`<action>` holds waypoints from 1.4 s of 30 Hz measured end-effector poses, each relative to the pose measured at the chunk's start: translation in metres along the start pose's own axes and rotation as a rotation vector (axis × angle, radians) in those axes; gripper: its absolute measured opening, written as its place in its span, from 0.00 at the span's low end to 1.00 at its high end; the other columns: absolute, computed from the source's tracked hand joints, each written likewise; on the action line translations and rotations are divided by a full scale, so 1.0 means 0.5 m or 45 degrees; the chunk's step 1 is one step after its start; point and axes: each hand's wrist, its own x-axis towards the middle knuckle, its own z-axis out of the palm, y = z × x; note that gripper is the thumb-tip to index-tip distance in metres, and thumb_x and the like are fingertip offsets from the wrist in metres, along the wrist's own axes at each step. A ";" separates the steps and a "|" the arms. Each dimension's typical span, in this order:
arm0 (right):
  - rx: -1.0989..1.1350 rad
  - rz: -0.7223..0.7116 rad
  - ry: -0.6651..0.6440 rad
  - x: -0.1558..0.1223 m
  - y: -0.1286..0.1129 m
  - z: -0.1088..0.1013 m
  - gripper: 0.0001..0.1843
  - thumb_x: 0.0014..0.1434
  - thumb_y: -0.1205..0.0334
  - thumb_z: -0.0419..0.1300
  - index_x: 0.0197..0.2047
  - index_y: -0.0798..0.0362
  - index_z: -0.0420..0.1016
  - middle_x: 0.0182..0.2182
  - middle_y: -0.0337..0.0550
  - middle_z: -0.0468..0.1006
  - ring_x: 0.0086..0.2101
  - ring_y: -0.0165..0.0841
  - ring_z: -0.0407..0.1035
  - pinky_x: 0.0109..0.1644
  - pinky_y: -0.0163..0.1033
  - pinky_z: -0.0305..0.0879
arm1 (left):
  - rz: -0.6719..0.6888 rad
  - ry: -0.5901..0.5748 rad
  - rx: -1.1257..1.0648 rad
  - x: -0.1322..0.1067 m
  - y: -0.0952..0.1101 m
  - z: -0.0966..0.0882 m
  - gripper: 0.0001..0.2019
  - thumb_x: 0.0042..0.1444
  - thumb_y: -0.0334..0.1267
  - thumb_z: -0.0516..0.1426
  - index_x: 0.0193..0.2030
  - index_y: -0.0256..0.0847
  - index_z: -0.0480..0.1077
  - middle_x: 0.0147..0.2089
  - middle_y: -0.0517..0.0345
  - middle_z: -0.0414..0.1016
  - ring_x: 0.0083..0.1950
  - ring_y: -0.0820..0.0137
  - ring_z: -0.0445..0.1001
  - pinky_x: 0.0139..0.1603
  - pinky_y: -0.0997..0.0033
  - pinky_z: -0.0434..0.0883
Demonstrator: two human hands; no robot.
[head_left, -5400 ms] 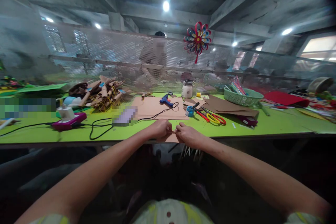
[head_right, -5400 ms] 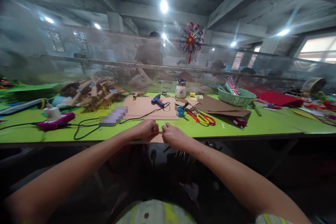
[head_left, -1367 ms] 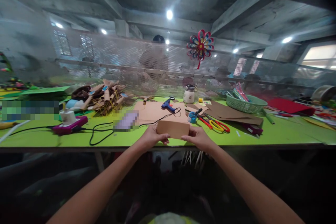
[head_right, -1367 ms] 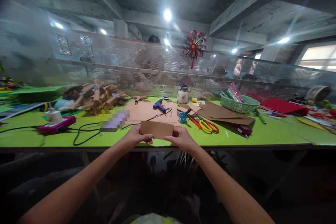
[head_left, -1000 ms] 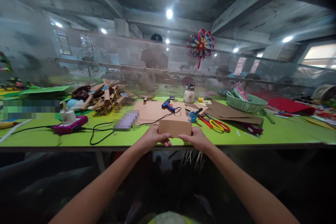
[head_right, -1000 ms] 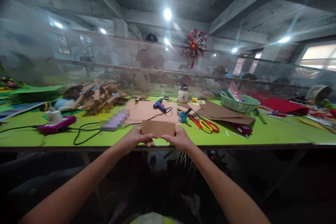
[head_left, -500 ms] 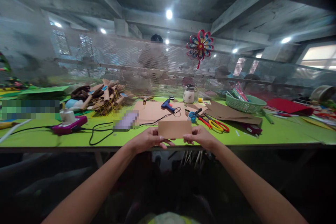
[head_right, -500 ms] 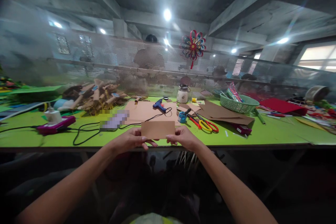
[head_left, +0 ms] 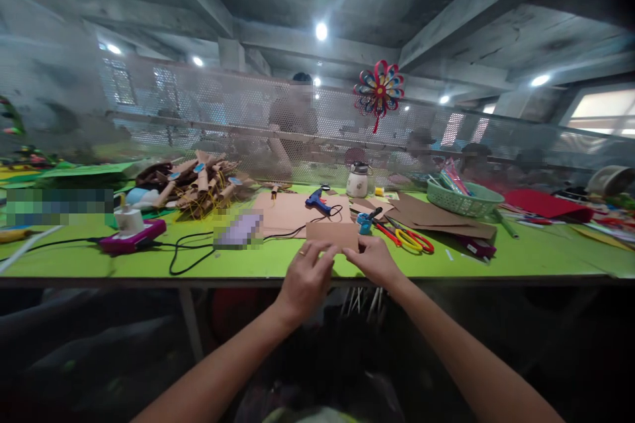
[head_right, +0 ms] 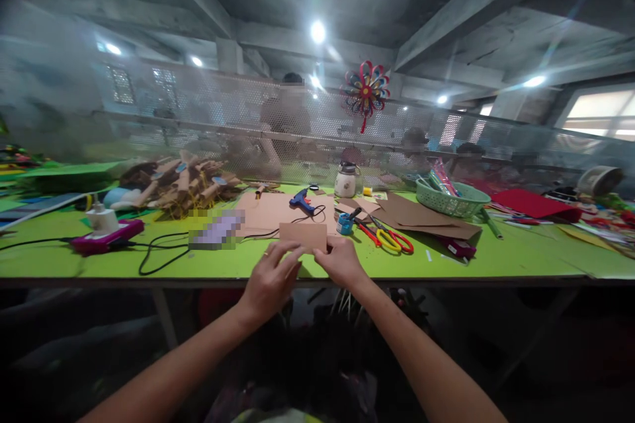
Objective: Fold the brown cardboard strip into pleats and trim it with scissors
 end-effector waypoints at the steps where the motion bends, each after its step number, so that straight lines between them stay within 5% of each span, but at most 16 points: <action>1: 0.041 0.012 -0.018 -0.001 -0.011 0.003 0.12 0.45 0.58 0.58 0.18 0.56 0.65 0.16 0.36 0.62 0.21 0.26 0.54 0.23 0.32 0.48 | 0.041 -0.008 0.039 0.001 0.010 0.010 0.15 0.61 0.31 0.48 0.54 0.39 0.65 0.50 0.44 0.68 0.53 0.60 0.65 0.55 0.56 0.64; 8: 0.718 0.436 -0.188 -0.007 -0.034 0.001 0.12 0.40 0.58 0.64 0.19 0.58 0.68 0.15 0.37 0.68 0.15 0.23 0.56 0.18 0.31 0.48 | 0.165 0.203 0.205 0.010 -0.013 0.045 0.10 0.59 0.29 0.52 0.48 0.38 0.65 0.41 0.49 0.69 0.44 0.63 0.65 0.48 0.59 0.66; 16: 1.199 0.675 -0.352 0.002 -0.017 0.001 0.17 0.34 0.58 0.72 0.21 0.60 0.70 0.15 0.38 0.69 0.17 0.23 0.59 0.19 0.29 0.51 | 0.398 0.098 0.242 0.018 -0.033 0.006 0.10 0.60 0.28 0.50 0.47 0.37 0.67 0.38 0.50 0.72 0.40 0.66 0.67 0.45 0.61 0.66; 21: 1.061 0.653 -0.369 0.006 -0.013 -0.008 0.28 0.49 0.39 0.62 0.28 0.62 0.75 0.19 0.44 0.71 0.19 0.26 0.63 0.21 0.32 0.57 | 0.253 0.040 0.200 0.039 -0.038 -0.001 0.08 0.62 0.29 0.49 0.42 0.36 0.68 0.36 0.51 0.69 0.39 0.66 0.66 0.42 0.64 0.66; 24: 0.532 0.406 -0.074 -0.002 -0.009 -0.048 0.30 0.54 0.37 0.56 0.28 0.60 0.75 0.21 0.47 0.72 0.21 0.30 0.64 0.24 0.35 0.60 | 0.172 -0.056 0.015 0.054 -0.045 -0.017 0.08 0.63 0.32 0.49 0.40 0.36 0.69 0.36 0.51 0.68 0.38 0.68 0.66 0.40 0.69 0.66; 26: 0.172 -0.044 0.093 -0.010 -0.013 -0.078 0.23 0.55 0.43 0.59 0.37 0.57 0.77 0.32 0.50 0.76 0.32 0.36 0.69 0.33 0.40 0.66 | 0.171 -0.191 -0.107 0.066 -0.047 -0.033 0.08 0.63 0.32 0.49 0.39 0.36 0.69 0.37 0.52 0.67 0.38 0.70 0.67 0.39 0.71 0.66; 28: -0.109 -0.451 0.074 -0.018 -0.024 -0.098 0.22 0.55 0.50 0.62 0.50 0.53 0.72 0.45 0.51 0.73 0.45 0.41 0.66 0.46 0.45 0.66 | 0.176 -0.316 -0.168 0.077 -0.044 -0.050 0.09 0.64 0.32 0.48 0.39 0.37 0.69 0.37 0.52 0.67 0.38 0.70 0.67 0.39 0.72 0.66; 30: -0.318 -0.679 -0.012 -0.025 -0.035 -0.100 0.22 0.56 0.56 0.62 0.54 0.53 0.68 0.46 0.51 0.72 0.47 0.42 0.63 0.50 0.49 0.63 | 0.189 -0.395 -0.175 0.086 -0.036 -0.062 0.09 0.64 0.33 0.48 0.39 0.37 0.69 0.37 0.52 0.67 0.40 0.70 0.67 0.40 0.72 0.66; 33: -0.464 -0.792 -0.051 -0.030 -0.035 -0.077 0.07 0.62 0.64 0.55 0.41 0.55 0.73 0.33 0.47 0.73 0.37 0.37 0.65 0.43 0.44 0.64 | 0.208 -0.442 -0.161 0.091 -0.026 -0.066 0.11 0.65 0.34 0.47 0.38 0.37 0.69 0.37 0.52 0.67 0.40 0.69 0.67 0.41 0.72 0.66; 36: -0.515 -0.826 -0.007 -0.030 -0.016 -0.049 0.11 0.64 0.67 0.51 0.33 0.55 0.72 0.28 0.46 0.71 0.33 0.36 0.64 0.37 0.40 0.62 | 0.194 -0.435 -0.157 0.087 -0.026 -0.056 0.11 0.65 0.34 0.47 0.37 0.37 0.69 0.36 0.53 0.67 0.40 0.69 0.67 0.41 0.72 0.66; 42: -0.526 -0.807 -0.006 -0.024 0.024 -0.028 0.11 0.65 0.66 0.51 0.32 0.55 0.71 0.27 0.44 0.70 0.31 0.34 0.64 0.35 0.37 0.59 | 0.166 -0.345 -0.172 0.082 -0.041 -0.031 0.09 0.63 0.33 0.49 0.38 0.38 0.71 0.38 0.52 0.69 0.41 0.68 0.67 0.43 0.69 0.68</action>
